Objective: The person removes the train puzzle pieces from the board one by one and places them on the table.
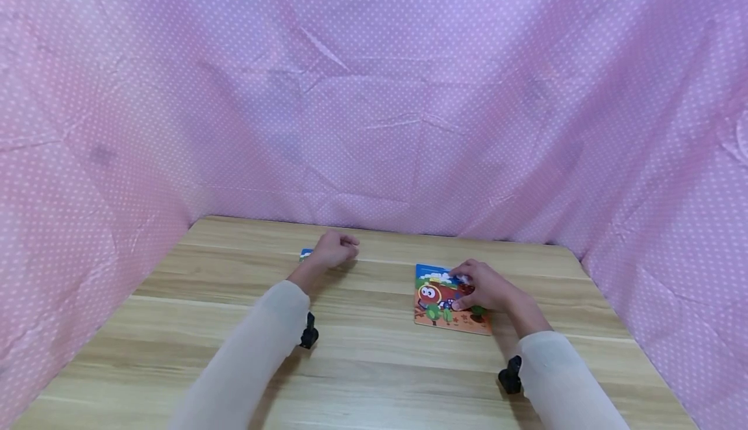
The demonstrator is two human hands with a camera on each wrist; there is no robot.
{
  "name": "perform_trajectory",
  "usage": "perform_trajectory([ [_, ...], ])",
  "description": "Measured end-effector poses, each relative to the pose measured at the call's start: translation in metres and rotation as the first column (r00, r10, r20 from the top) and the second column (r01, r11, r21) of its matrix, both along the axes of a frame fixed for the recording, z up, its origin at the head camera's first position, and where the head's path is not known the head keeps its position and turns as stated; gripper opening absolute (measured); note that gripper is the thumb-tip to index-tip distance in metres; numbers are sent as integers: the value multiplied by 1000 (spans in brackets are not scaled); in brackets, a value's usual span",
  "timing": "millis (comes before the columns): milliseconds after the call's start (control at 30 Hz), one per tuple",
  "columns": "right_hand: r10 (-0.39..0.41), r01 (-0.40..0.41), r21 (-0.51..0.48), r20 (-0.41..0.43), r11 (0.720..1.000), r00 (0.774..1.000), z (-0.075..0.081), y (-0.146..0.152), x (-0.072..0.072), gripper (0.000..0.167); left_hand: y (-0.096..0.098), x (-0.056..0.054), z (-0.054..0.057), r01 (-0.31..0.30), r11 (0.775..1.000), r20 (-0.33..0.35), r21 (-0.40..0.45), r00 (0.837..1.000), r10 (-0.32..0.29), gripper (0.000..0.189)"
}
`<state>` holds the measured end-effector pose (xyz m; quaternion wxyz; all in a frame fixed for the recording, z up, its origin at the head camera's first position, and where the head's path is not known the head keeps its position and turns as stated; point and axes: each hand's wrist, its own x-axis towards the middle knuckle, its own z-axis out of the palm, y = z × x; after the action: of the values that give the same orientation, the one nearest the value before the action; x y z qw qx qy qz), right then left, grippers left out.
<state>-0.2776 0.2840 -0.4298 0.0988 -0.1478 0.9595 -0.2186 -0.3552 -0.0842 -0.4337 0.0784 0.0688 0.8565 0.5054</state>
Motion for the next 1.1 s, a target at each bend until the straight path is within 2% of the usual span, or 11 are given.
perform_trajectory([
  [300,10,-10,-6,-4,1000,1000,-2,1,-1,67,49,7,2,95,995,9,-2,995,-95,24],
  [500,21,-21,-8,-8,1000,1000,-2,4,-2,70,83,9,-7,160,987,-18,-15,987,-161,18],
  [667,21,-21,-16,-4,1000,1000,-2,6,-4,71,108,18,-11,200,980,-13,-14,980,-200,13],
  [833,26,-26,-15,-5,1000,1000,-3,7,-5,71,127,28,-8,244,970,-15,-24,970,-244,14],
  [1100,43,-44,-25,-20,999,999,-4,6,-5,69,150,35,-8,254,963,-35,-85,966,-258,14],
])
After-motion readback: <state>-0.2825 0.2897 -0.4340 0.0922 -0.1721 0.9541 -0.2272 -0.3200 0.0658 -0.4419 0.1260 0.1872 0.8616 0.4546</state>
